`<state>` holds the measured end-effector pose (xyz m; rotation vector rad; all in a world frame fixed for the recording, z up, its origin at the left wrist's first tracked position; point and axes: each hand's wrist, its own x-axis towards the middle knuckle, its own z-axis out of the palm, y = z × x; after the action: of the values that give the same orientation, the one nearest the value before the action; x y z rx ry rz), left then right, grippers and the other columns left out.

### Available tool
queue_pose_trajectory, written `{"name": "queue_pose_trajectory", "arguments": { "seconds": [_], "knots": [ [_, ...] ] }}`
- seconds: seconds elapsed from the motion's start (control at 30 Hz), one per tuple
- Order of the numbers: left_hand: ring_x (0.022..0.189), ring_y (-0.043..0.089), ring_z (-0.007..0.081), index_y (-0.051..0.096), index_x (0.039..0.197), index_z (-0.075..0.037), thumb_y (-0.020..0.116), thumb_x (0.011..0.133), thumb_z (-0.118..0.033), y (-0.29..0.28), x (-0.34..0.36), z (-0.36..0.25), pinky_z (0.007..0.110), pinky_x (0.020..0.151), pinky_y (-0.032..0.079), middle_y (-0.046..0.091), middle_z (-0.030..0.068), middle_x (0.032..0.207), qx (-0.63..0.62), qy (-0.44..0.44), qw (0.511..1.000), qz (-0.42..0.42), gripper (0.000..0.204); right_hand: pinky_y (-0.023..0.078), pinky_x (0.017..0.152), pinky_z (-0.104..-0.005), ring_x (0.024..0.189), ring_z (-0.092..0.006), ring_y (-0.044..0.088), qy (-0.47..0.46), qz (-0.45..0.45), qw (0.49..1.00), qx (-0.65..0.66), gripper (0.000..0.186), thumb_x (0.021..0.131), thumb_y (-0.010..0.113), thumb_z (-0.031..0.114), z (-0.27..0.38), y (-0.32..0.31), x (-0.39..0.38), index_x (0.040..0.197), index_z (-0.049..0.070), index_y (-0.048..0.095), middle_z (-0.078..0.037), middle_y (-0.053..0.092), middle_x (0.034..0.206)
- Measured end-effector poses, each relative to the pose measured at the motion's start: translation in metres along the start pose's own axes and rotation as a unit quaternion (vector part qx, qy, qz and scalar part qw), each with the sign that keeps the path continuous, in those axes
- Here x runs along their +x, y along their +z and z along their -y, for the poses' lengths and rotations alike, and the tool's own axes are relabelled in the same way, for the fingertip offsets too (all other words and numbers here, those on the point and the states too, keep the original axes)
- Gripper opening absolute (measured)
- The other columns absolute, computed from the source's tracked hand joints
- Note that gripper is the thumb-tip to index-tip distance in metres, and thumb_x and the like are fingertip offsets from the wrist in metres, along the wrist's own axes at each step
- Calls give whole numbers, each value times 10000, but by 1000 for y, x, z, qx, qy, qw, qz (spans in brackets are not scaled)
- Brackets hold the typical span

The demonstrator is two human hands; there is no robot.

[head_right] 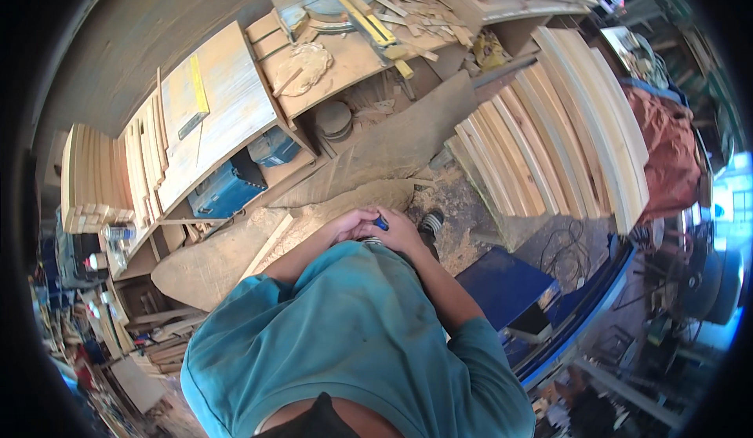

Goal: Measure wooden boards with a tape measure and cut them using a miter saw.

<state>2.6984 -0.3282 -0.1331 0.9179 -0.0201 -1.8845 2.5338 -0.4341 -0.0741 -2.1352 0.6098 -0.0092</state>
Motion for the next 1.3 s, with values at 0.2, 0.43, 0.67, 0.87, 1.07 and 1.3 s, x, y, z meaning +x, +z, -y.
{"name": "queue_pose_trajectory", "arguments": {
  "seconds": [0.2,0.43,0.67,0.87,1.07,1.3],
  "knots": [
    [948,692,136,602,1123,-92,614,973,-149,-46,-12,11,304,850,576,693,39,1073,-57,32,992,-106,161,480,981,-432,1180,-375,592,-95,182,979,-7,693,846,707,455,-10,-2,63,1369,35,533,-215,623,1268],
    [926,684,137,607,1138,-91,642,962,-173,23,22,-23,279,818,582,684,42,1044,-106,141,968,-177,197,497,957,-445,1133,-382,619,-164,370,914,-26,745,795,744,472,-38,-78,151,1384,69,526,-214,648,1221],
    [995,683,233,543,1251,-86,604,960,-215,58,100,-59,360,845,604,655,119,1140,-305,224,907,-182,323,494,986,-425,1168,-370,620,-139,492,852,-112,921,756,737,576,-30,-131,259,1418,-11,482,-256,619,1275],
    [953,683,315,511,1149,-55,577,917,-148,76,102,-8,437,820,589,669,199,1061,-366,288,818,-338,259,506,902,-434,1081,-338,631,-165,-56,984,-44,412,837,723,367,3,-213,516,1157,118,653,-184,668,1107],
    [894,678,348,538,1021,4,541,883,-143,116,72,183,462,834,581,668,223,1022,-557,265,643,-454,201,440,1028,-476,1266,-377,501,-90,-165,957,-221,728,878,666,399,13,-273,689,1497,148,377,-220,507,1362],
    [873,675,376,601,934,18,535,875,-242,196,51,227,504,812,574,687,221,952,-498,81,601,-620,275,516,909,-499,1044,-383,668,-6,-81,979,-185,606,933,543,364,-27,-299,742,1461,104,397,-258,671,1128]
  ]
}}
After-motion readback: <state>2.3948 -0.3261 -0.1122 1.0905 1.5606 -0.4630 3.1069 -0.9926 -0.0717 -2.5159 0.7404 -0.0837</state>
